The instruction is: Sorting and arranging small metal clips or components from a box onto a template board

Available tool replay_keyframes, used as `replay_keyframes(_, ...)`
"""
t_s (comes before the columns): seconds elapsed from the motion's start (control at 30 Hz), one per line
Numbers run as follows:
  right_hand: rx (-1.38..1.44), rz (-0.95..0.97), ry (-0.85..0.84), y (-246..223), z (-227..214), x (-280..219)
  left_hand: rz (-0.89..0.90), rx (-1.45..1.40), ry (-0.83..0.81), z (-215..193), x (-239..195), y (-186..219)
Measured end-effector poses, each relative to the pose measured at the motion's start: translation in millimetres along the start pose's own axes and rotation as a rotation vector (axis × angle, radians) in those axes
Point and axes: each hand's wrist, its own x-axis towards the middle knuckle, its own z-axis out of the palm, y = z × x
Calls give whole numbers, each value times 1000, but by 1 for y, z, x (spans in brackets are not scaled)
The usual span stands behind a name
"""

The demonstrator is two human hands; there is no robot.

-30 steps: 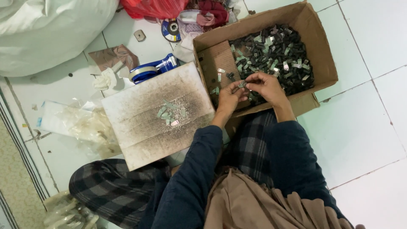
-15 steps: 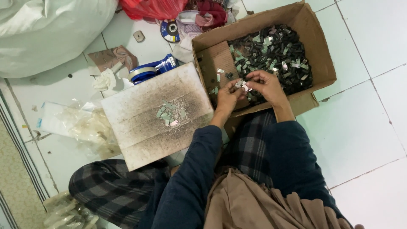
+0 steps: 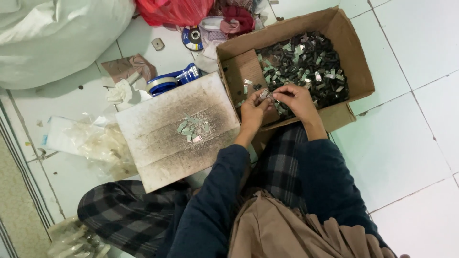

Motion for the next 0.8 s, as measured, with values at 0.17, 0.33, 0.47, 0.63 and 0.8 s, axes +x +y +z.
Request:
replay_keyframes(0.17, 94, 45, -78, -46, 39, -15, 89, 116, 7, -32, -51, 65)
replay_keyframes(0.33, 108, 15, -217, -85, 107, -26, 213, 501, 67, -102, -114, 139)
replay_keyframes(0.47, -178, -218, -253, -76, 155, -24, 126, 880, 68, -135, -152, 184)
replay_keyframes(0.63, -270, -205, -206, -74, 152, -20, 131, 1069, 65, -139, -160, 207)
replay_keyframes(0.8, -248, -118, -111, -71, 106, -16, 271, 922, -24, -104, -131, 196)
